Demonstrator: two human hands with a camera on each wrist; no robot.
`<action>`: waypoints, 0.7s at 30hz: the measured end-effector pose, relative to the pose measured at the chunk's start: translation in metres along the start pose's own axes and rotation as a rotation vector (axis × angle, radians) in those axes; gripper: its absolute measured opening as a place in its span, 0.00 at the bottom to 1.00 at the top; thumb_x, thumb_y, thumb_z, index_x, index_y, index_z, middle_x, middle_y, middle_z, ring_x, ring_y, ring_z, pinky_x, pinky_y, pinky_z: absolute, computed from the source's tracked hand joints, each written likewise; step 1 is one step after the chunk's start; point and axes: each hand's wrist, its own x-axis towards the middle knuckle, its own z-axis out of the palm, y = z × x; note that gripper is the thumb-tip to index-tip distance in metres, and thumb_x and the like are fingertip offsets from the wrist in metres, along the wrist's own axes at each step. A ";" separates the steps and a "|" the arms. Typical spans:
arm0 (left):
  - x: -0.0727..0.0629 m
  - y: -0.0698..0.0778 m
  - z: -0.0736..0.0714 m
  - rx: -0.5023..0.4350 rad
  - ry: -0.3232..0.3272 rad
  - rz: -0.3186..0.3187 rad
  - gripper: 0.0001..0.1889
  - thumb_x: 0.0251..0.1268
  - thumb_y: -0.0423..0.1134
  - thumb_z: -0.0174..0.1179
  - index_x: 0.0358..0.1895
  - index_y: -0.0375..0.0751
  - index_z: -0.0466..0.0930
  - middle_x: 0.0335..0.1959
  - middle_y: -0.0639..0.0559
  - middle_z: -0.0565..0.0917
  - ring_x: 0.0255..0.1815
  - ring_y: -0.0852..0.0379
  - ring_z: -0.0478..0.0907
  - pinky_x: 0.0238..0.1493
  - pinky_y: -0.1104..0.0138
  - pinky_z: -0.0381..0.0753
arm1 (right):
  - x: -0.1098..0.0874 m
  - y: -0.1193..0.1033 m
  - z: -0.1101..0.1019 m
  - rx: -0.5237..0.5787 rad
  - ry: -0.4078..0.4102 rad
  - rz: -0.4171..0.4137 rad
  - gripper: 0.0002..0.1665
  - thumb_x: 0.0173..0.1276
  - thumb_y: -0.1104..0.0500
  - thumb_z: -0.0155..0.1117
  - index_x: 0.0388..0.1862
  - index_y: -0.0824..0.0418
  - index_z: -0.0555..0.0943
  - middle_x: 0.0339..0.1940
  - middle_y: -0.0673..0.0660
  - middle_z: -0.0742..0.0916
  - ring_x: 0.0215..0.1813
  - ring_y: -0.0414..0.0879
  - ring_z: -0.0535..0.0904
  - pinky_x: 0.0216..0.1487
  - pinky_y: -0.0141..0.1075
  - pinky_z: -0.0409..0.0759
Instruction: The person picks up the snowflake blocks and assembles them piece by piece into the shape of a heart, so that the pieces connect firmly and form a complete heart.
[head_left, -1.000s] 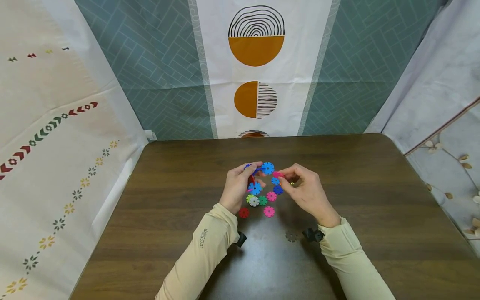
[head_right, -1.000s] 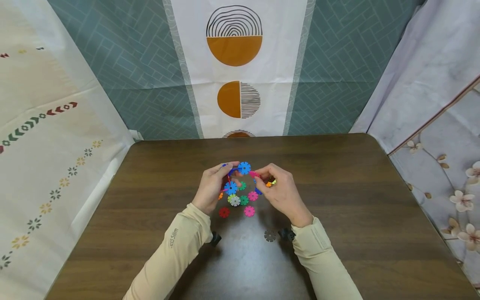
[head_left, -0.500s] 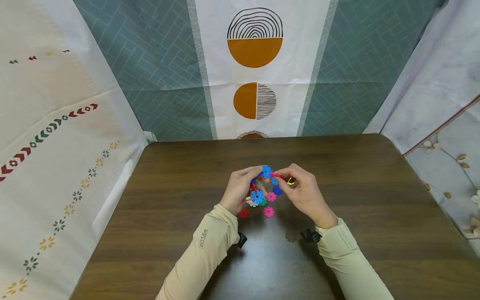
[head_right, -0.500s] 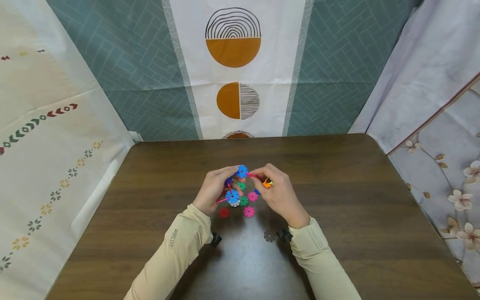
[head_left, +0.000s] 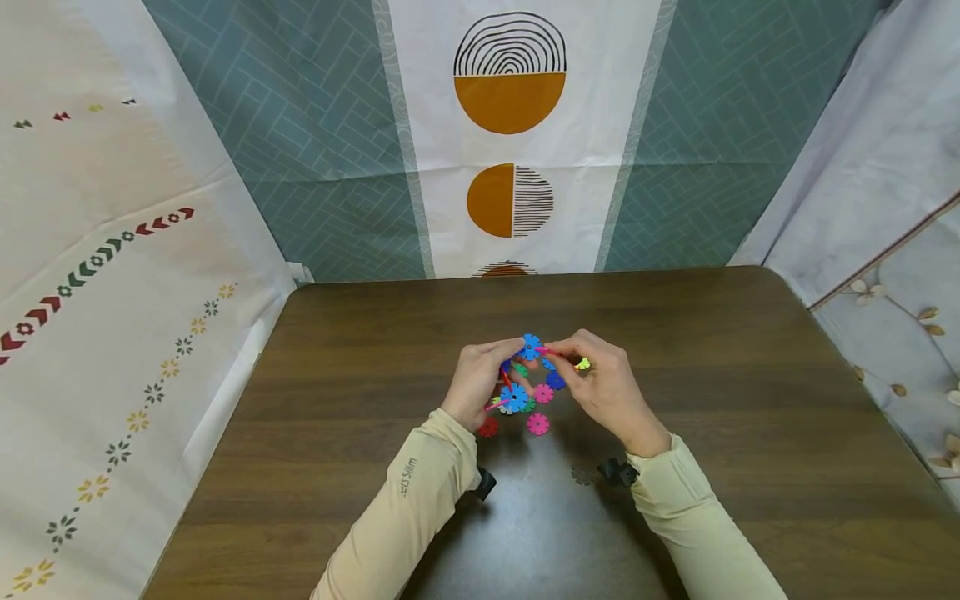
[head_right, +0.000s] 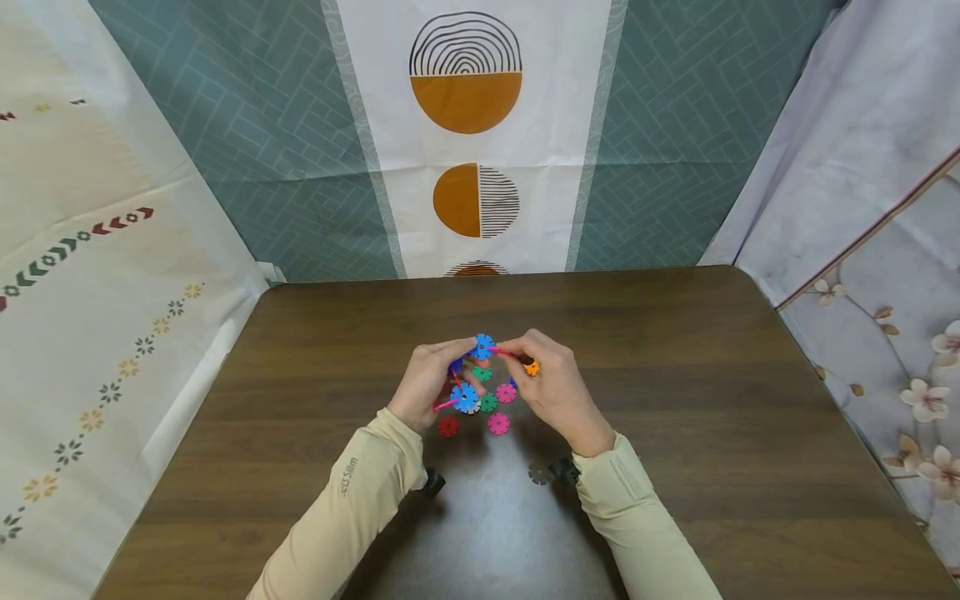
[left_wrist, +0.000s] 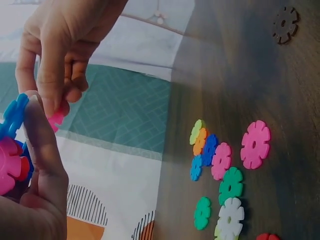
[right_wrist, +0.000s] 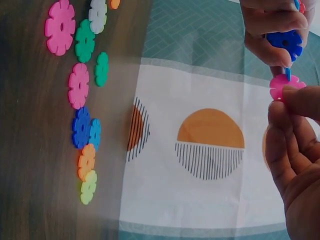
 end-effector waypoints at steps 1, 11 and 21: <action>0.000 0.000 0.000 -0.011 -0.001 -0.002 0.18 0.69 0.49 0.59 0.45 0.35 0.85 0.32 0.44 0.86 0.21 0.52 0.84 0.18 0.70 0.76 | 0.000 0.000 0.000 0.006 0.000 -0.002 0.12 0.58 0.68 0.72 0.42 0.59 0.86 0.34 0.48 0.84 0.32 0.36 0.78 0.32 0.25 0.80; 0.002 -0.003 -0.005 -0.087 -0.002 0.027 0.15 0.73 0.41 0.52 0.53 0.38 0.81 0.45 0.34 0.84 0.25 0.53 0.86 0.18 0.72 0.74 | 0.000 0.007 0.001 -0.035 -0.139 0.219 0.23 0.62 0.61 0.71 0.55 0.60 0.78 0.44 0.52 0.84 0.41 0.45 0.80 0.40 0.43 0.83; 0.003 0.002 -0.009 -0.070 0.018 0.039 0.16 0.74 0.40 0.48 0.55 0.35 0.77 0.48 0.33 0.83 0.28 0.54 0.86 0.23 0.69 0.67 | -0.010 0.023 0.022 -0.169 -0.654 0.601 0.26 0.57 0.49 0.76 0.47 0.63 0.79 0.41 0.54 0.84 0.38 0.45 0.79 0.42 0.40 0.80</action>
